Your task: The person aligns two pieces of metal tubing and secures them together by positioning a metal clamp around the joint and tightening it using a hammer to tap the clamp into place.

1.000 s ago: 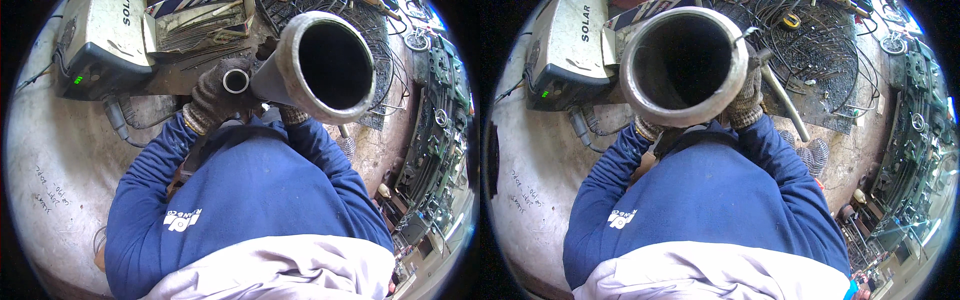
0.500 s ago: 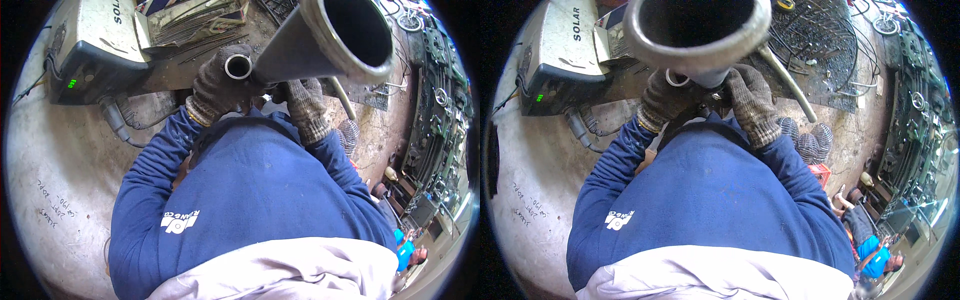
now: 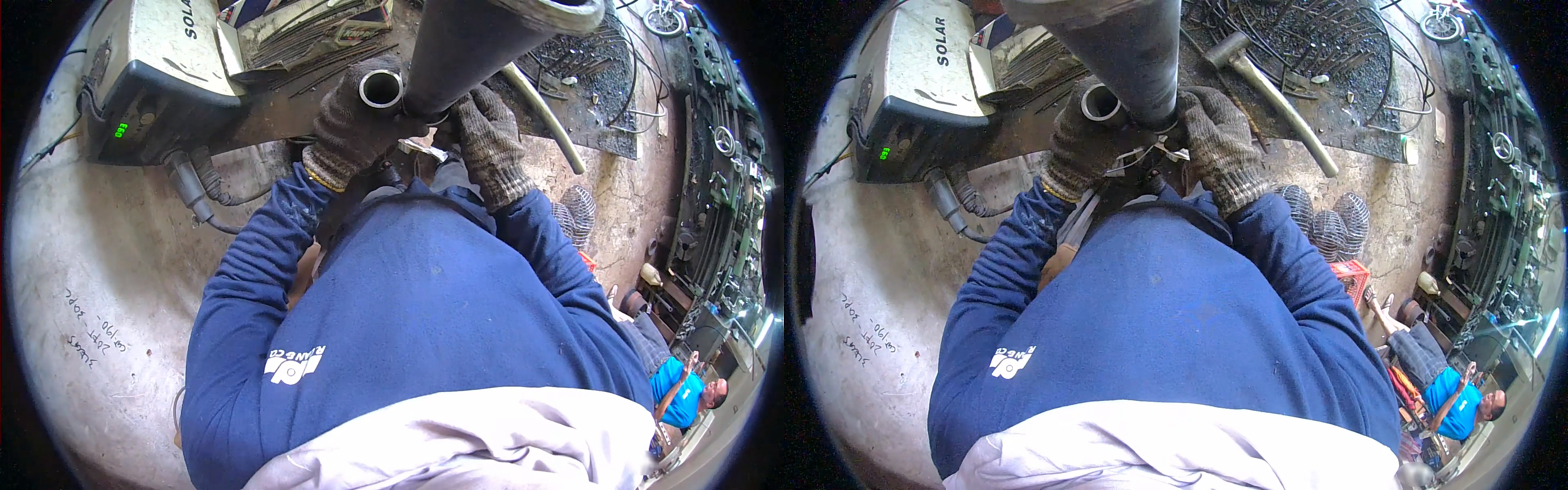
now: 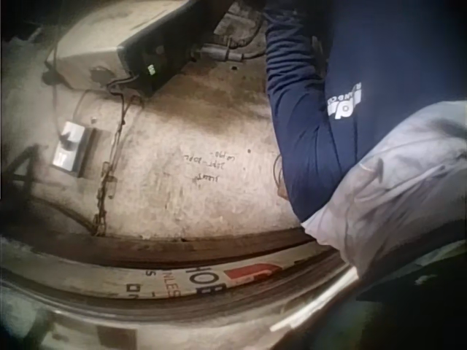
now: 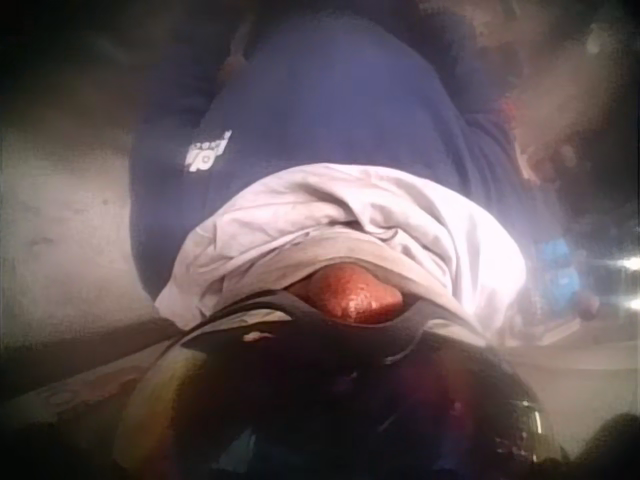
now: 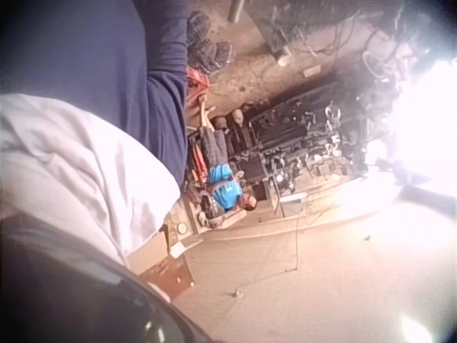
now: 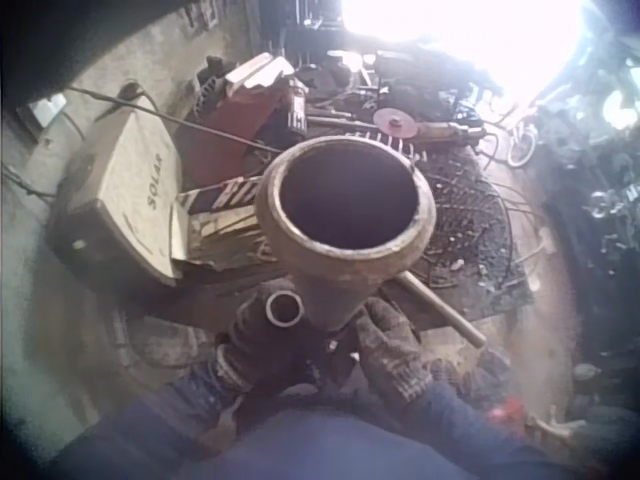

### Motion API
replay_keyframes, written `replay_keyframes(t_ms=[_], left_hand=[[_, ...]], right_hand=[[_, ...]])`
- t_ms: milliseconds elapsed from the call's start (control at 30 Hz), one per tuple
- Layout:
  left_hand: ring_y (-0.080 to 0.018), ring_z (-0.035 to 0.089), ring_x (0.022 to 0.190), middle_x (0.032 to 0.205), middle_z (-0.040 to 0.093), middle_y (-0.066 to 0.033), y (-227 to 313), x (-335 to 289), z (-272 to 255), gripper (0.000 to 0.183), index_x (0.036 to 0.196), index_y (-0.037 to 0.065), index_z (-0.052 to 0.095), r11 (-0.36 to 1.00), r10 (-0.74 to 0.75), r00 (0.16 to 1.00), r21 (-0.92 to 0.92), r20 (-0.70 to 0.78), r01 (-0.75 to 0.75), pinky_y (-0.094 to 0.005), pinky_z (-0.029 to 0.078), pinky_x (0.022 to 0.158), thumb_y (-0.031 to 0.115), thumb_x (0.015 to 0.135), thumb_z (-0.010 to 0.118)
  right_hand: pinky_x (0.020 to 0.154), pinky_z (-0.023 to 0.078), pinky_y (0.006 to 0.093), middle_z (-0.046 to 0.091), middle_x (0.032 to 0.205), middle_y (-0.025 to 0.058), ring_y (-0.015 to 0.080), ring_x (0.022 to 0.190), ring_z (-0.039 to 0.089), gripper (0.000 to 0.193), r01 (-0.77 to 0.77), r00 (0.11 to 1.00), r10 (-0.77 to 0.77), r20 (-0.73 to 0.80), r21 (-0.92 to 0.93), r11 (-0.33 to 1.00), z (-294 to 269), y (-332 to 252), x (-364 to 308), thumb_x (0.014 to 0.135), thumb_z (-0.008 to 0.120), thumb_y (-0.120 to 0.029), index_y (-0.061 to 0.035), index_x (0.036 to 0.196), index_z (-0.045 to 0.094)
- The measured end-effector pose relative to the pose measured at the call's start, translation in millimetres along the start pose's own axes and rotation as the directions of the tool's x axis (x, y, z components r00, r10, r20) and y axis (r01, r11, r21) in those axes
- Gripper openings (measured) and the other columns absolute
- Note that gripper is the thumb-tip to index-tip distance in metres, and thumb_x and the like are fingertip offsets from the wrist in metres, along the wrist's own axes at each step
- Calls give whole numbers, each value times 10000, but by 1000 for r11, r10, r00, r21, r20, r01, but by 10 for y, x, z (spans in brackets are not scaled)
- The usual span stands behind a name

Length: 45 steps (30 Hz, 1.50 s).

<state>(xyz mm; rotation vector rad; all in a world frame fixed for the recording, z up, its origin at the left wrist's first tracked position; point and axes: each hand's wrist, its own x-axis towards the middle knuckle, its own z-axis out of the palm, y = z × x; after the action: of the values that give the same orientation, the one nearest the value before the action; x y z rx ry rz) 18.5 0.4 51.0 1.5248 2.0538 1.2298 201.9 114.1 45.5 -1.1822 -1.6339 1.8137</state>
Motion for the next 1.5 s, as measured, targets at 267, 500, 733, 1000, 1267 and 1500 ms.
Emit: replay_keyframes(t_ms=[267, 500, 733, 1000, 1267, 1500], left_hand=[[-284, 725, 995, 1109, 731, -117, 46, -14, -32, 715, 1193, 83, 652, 997, -24, 999, 69, 33, 22, -393, 589, 843, 483, 674, 936], [-288, 710, 1044, 1164, 719, -123, 109, 34, -90, 711, 1220, 88, 658, 999, -31, 997, -9, 70, 32, -399, 581, 870, 470, 686, 931], [-291, 708, 949, 1034, 727, -112, 225, 141, -95, 556, 1096, 84, 693, 996, -21, 997, -87, 74, 27, -411, 567, 868, 331, 661, 936], [-318, 702, 984, 1066, 717, -132, -176, -5, 155, 510, 1140, 96, 678, 990, 126, 991, 69, -51, -123, -439, 561, 876, 374, 761, 876], [-279, 731, 963, 1015, 738, -113, 93, 49, -17, 635, 1114, 92, 681, 996, 78, 995, 41, -65, -75, -400, 583, 825, 395, 629, 958], [-296, 726, 1017, 1149, 727, -137, 94, -52, 9, 679, 1159, 69, 654, 997, -49, 996, -58, -73, 44, -402, 587, 852, 426, 664, 953]], right_hand=[[841, 543, 361, 676, 1110, 128, 235, 975, 662, 515, 634, 737, -636, -228, -93, 768, 99, -43, 345, 1015, 577, -433, -21, 1322, 584], [862, 548, 384, 679, 1095, 125, 231, 957, 667, 722, 620, 771, -589, -241, 72, 781, 354, -107, 728, 993, 462, -638, -22, 1353, 574], [885, 550, 408, 686, 1099, 135, 236, 954, 672, 842, 427, 896, -430, -114, 490, 760, 366, -168, 782, 963, 426, -740, -14, 1365, 571], [938, 539, 421, 682, 1164, 142, 248, 1024, 666, 818, 311, 928, -371, -37, 623, 717, 473, -133, 932, 976, 444, -716, -12, 1375, 565], [964, 506, 400, 690, 1188, 148, 206, 1025, 662, 634, 587, 808, -589, -22, 112, 801, 237, -285, 674, 1064, 409, -562, -25, 1351, 588], [906, 534, 355, 689, 1099, 140, 198, 923, 676, 399, 243, 969, -232, -88, 153, 958, -48, -306, 45, 1025, 609, -208, 15, 1351, 559]])
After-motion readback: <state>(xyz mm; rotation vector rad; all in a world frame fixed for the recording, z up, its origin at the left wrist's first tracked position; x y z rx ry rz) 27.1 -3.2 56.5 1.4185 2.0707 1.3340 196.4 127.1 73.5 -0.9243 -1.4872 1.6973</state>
